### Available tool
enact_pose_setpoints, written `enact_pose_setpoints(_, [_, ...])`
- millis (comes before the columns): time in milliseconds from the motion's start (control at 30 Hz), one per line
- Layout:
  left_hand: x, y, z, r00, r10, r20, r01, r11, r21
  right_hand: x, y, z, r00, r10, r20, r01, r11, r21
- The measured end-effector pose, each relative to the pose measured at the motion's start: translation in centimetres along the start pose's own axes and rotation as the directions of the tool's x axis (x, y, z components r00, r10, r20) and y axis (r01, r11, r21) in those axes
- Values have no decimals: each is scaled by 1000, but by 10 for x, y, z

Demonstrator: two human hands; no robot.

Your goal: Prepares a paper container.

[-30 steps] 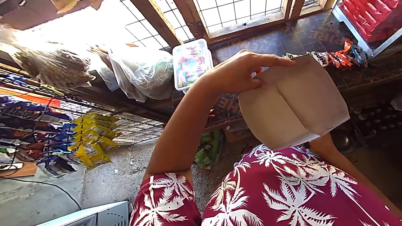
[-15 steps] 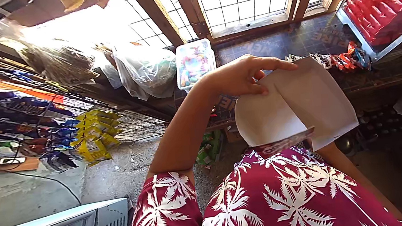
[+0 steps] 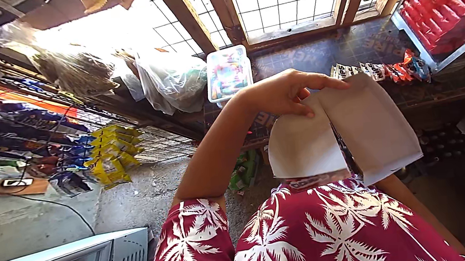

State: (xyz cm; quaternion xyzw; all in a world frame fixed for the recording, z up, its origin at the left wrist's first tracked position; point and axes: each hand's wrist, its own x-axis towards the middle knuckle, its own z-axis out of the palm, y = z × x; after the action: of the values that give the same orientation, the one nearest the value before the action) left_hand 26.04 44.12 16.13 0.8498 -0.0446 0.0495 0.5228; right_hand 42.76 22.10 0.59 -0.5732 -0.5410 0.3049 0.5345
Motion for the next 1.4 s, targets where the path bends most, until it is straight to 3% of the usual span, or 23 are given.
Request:
enact_pose_setpoints(100, [3, -5, 3, 998, 51, 23, -50, 998, -47, -3, -2, 12, 999, 5, 37, -3, 997, -71])
enact_pose_setpoints(167, [3, -5, 4, 999, 41, 25, -39, 997, -69, -1, 1, 4, 992, -110, 56, 116, 986, -118])
enact_pose_setpoints(267, [1, -3, 6, 1000, 14, 18, -13, 997, -73, 14, -45, -24, 992, 77, 102, -61, 987, -152])
enact_pose_setpoints(367, [2, -5, 8, 1000, 14, 20, -13, 998, -61, 3, 14, -20, 980, -137, 146, 174, 941, -290])
enact_pose_setpoints(433, [3, -4, 10, 1000, 3, 17, -2, 998, -58, -4, 51, 8, 944, -330, 25, 325, 912, -249])
enact_pose_setpoints(500, [4, -5, 10, 1000, -6, 21, 8, 997, -80, -2, -2, 9, 997, 19, 76, -9, 990, -137])
enact_pose_setpoints(567, [4, -6, 11, 1000, -7, 19, 9, 996, -88, 1, -27, 3, 984, 146, 103, -130, 980, -149])
enact_pose_setpoints(633, [4, -8, 12, 1000, -1, 18, 3, 996, -94, -3, -10, 4, 997, 72, -27, -74, 994, -85])
enact_pose_setpoints(733, [4, -11, 14, 999, -15, 38, 19, 995, -102, -9, 20, -18, 977, 213, -9, -213, 974, -81])
enact_pose_setpoints(833, [3, -11, 13, 999, -44, 21, 45, 998, -55, -3, 8, -23, 983, 184, 1, -183, 982, -50])
enact_pose_setpoints(967, [-8, -18, -2, 978, -168, -125, 190, 964, 188, 6, 15, -38, 986, 142, 91, -96, 916, -389])
enact_pose_setpoints(1067, [-21, -36, -19, 921, -320, -224, 387, 822, 418, 13, 11, -53, 939, 311, 145, -173, 794, -583])
enact_pose_setpoints(1233, [-28, -54, -31, 834, -464, -301, 550, 642, 534, 27, -12, -71, 863, 504, 45, -346, 653, -674])
enact_pose_setpoints(1400, [-20, -70, -32, 838, -475, -267, 532, 607, 590, 53, -31, -76, 854, 519, -30, -379, 582, -719])
